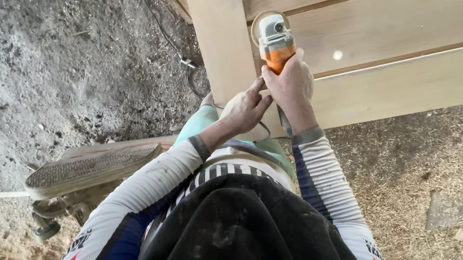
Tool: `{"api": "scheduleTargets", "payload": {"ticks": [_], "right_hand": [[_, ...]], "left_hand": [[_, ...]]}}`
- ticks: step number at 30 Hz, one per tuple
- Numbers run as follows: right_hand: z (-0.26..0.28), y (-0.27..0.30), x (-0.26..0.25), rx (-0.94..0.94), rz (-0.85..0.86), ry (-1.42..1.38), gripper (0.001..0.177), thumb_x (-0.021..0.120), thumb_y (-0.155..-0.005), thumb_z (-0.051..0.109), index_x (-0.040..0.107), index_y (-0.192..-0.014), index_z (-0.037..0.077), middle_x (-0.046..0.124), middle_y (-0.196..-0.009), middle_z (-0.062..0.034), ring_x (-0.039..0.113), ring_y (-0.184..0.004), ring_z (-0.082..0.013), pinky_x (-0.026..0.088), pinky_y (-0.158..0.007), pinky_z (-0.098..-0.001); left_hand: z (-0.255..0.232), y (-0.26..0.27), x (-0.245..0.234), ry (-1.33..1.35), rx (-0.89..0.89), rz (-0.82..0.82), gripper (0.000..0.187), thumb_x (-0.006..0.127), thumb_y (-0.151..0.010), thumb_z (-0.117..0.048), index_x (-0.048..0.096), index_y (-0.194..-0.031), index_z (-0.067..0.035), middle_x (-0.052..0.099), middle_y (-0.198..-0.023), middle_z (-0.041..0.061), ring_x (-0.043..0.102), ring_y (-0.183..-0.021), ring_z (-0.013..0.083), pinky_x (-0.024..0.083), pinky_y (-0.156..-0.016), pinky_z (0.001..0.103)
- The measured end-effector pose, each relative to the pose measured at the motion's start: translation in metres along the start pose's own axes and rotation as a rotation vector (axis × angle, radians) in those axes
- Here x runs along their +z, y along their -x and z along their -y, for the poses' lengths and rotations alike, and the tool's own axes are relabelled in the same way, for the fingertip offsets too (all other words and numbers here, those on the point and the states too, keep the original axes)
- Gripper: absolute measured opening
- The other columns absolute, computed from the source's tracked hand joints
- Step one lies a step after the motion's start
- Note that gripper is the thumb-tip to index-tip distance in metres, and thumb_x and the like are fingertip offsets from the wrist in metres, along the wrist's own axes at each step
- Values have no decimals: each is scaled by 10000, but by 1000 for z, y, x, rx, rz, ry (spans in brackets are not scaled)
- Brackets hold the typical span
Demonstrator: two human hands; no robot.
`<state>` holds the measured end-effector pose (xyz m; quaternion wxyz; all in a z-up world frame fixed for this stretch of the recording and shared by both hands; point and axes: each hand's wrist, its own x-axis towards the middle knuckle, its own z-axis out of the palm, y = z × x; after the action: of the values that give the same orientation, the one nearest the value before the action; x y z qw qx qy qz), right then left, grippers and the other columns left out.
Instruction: The person uses an angle grinder with a sanding disc to smooth the surface of a wooden door panel, moving the tool across the different boards.
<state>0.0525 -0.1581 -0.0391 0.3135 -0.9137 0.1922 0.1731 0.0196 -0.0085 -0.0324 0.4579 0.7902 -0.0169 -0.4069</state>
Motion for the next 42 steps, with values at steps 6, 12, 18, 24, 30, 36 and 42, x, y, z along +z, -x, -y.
{"api": "scheduleTargets", "payload": {"ticks": [6,12,18,24,30,36,42], "right_hand": [[4,-13,5,7,6,78,583,842,-808,334,501,-1093,-43,714,-881,-264,716,-846,-459,564,-744,-535],[-2,-6,7,-25,28,102,571,832,-832,322,495,-1091,-60,705,-869,-266,716,-829,-456,566,-732,-532],[-15,26,-3,59,105,109,541,816,-817,306,518,-1093,-52,710,-878,-238,735,-796,-403,587,-732,-488],[-26,61,-13,123,163,139,583,868,-781,331,552,-1086,-53,711,-870,-223,730,-806,-392,572,-734,-492],[-33,46,-22,63,138,97,618,899,-762,361,558,-1079,-46,716,-888,-209,740,-816,-371,584,-736,-472],[-13,11,-4,87,101,89,573,879,-798,324,552,-1091,-43,714,-876,-238,722,-838,-424,562,-725,-515],[6,-5,-9,73,109,69,618,884,-785,355,524,-1094,-41,725,-847,-251,721,-828,-433,563,-729,-516]], "left_hand": [[5,-7,-3,8,21,-13,647,580,-973,-356,380,-1525,-85,733,-780,162,729,-781,368,562,-734,501],[2,-4,-6,-22,-27,47,622,575,-952,-366,419,-1507,-132,749,-809,174,727,-799,373,564,-751,508],[8,10,-1,-101,-2,233,421,496,-1018,-372,565,-1369,-149,748,-859,198,733,-844,366,560,-824,506],[19,10,10,41,51,176,404,459,-1045,-353,657,-1274,-85,742,-1054,203,707,-1024,383,544,-927,501],[1,-8,8,61,15,247,458,410,-1023,-404,582,-1306,-87,727,-1040,193,702,-1007,390,524,-905,527],[-5,-25,-11,257,-140,141,464,448,-994,-412,545,-1271,-53,751,-916,143,789,-818,319,594,-777,448],[-3,-45,-19,168,-56,93,430,453,-1042,-451,570,-1106,-42,774,-790,92,762,-837,261,571,-800,422]]}}
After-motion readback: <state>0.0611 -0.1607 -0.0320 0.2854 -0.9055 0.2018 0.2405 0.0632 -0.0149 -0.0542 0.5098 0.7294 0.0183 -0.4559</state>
